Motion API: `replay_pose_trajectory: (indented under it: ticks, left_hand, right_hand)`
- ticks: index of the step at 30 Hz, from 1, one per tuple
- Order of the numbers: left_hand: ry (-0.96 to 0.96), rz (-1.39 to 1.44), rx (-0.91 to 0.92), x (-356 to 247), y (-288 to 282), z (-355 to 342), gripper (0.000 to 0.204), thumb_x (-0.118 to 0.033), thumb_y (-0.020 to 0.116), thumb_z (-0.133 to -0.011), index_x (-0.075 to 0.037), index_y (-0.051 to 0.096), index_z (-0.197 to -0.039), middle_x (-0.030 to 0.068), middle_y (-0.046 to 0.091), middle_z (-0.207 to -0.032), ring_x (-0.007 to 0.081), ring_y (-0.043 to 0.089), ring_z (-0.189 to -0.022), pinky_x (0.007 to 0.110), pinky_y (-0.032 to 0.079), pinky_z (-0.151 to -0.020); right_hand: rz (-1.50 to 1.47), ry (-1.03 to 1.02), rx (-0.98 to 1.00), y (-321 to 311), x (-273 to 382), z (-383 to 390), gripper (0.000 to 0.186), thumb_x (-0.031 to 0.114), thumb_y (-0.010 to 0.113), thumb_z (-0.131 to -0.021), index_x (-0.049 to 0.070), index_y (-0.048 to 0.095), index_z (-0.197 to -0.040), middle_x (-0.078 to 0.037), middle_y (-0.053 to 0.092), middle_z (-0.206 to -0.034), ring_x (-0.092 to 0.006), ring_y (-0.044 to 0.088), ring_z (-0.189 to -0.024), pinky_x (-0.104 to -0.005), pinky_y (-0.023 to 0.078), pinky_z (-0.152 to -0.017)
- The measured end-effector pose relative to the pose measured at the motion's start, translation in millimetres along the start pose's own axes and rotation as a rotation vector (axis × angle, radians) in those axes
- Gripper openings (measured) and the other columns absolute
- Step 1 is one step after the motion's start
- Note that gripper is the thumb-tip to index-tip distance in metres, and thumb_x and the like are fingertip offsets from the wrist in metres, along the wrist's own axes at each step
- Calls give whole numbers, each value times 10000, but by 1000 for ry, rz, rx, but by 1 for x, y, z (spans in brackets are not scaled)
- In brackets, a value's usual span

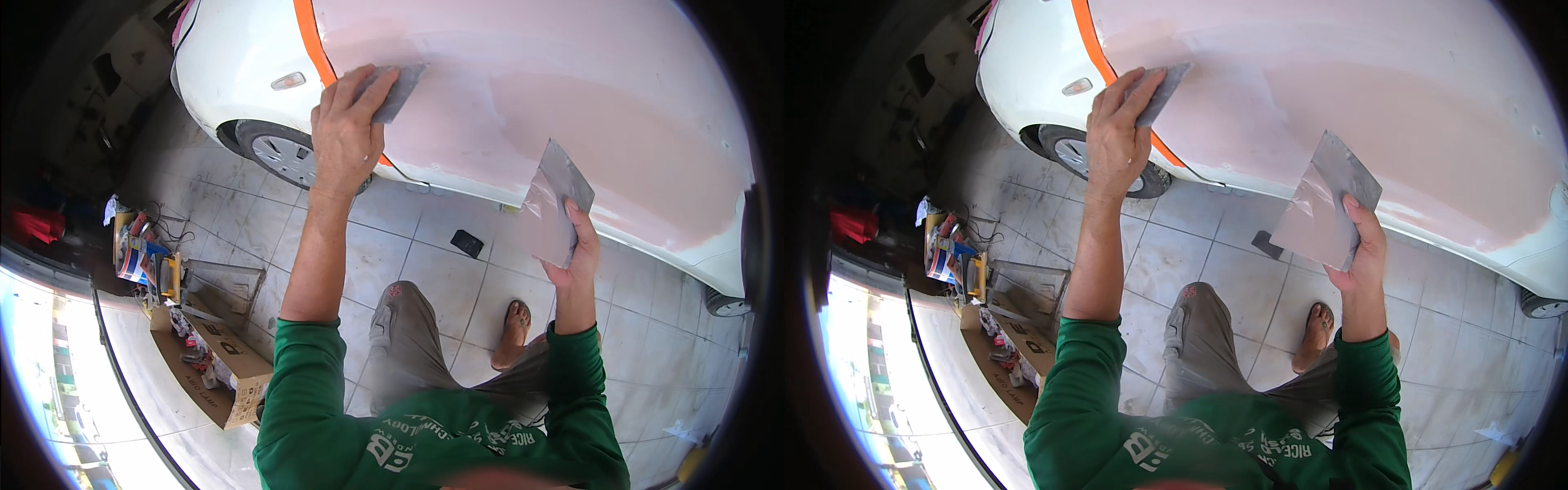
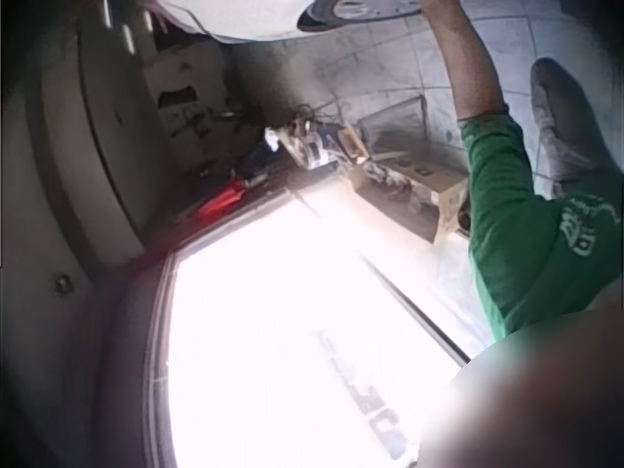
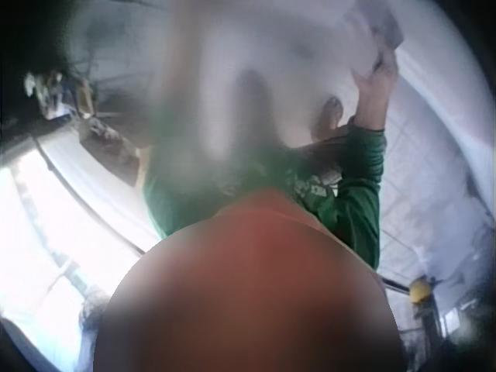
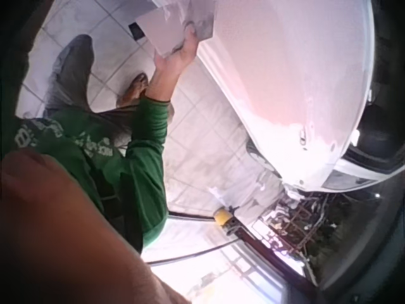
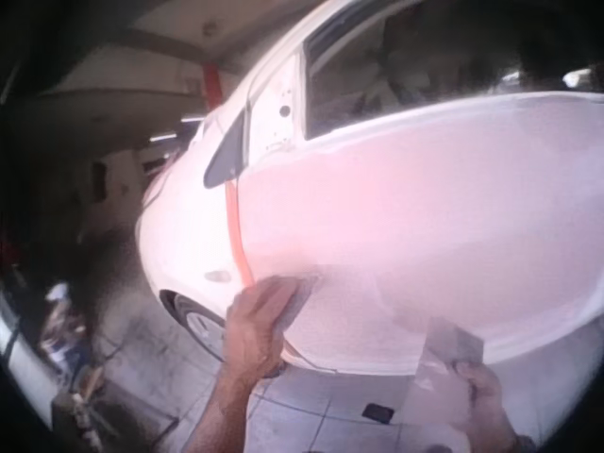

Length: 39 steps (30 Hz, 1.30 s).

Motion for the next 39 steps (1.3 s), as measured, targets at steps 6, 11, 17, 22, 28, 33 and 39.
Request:
replay_pose_trajectory:
  ticks: [6, 11, 17, 22, 28, 33, 39]
  left_hand:
    - [147, -148, -146, 1, -11, -101, 544, 14, 638, -788, -140, 698, -1306, 161, 588, -1283, 371, 598, -1147, 494, 497, -929]
    - [78, -227, -138, 7, 32, -58, 596, -1, 631, -851, -294, 691, -1366, -18, 665, -1338, 301, 587, -1212, 494, 493, -977]
    - [-41, -212, -119, -12, 59, -2, 639, 39, 621, -787, -250, 698, -1350, -6, 652, -1340, 296, 566, -1232, 493, 480, -971]
    - [-196, 413, 236, -41, 35, 21, 448, -48, 637, -935, -191, 691, -1356, 100, 679, -1321, 327, 633, -1180, 432, 515, -981]
    - [-195, 834, 646, -82, 10, 87, 409, -47, 614, -992, -168, 673, -1378, 133, 667, -1352, 330, 642, -1233, 406, 544, -1004]
    - [-238, 378, 130, 6, -7, 25, 344, -103, 565, -1025, -71, 659, -1354, 165, 678, -1304, 347, 672, -1163, 415, 553, -960]
    - [-262, -115, -188, 76, -2, -60, 405, -138, 513, -1025, -66, 618, -1410, 171, 692, -1245, 342, 702, -1095, 475, 577, -887]
  right_hand:
    - [105, 36, -19, -7, -5, -3, 517, 290, 649, -967, 18, 544, -1394, -129, 689, -1217, -267, 701, -1049, -421, 612, -774]
    - [97, 21, 20, -7, 7, 0, 540, 265, 690, -939, -8, 547, -1383, -131, 674, -1229, -261, 680, -1102, -418, 583, -901]
    - [74, 20, 32, -2, 6, -2, 525, 251, 679, -951, -5, 545, -1389, -125, 679, -1218, -258, 688, -1080, -416, 596, -887]
    - [90, 54, 10, -11, -5, -9, 501, 245, 680, -963, 1, 552, -1382, -123, 683, -1213, -256, 694, -1058, -436, 613, -820]
    - [-87, 155, 58, -17, -24, -17, 465, 253, 656, -983, 39, 565, -1386, -103, 692, -1222, -255, 693, -1080, -420, 593, -873]
    - [-51, 36, 126, 6, 1, -8, 473, 255, 662, -964, 19, 571, -1364, -121, 692, -1210, -264, 692, -1075, -427, 597, -859]
    - [62, 67, 11, -5, -12, -14, 484, 276, 665, -959, 37, 569, -1369, -112, 695, -1196, -256, 706, -1021, -396, 607, -738]
Point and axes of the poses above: each hand's wrist, its own z-axis away from the middle knuckle, its own y-axis out of the palm, x = y × z, the point moved 2 cm from there along -z, towards the middle knuckle
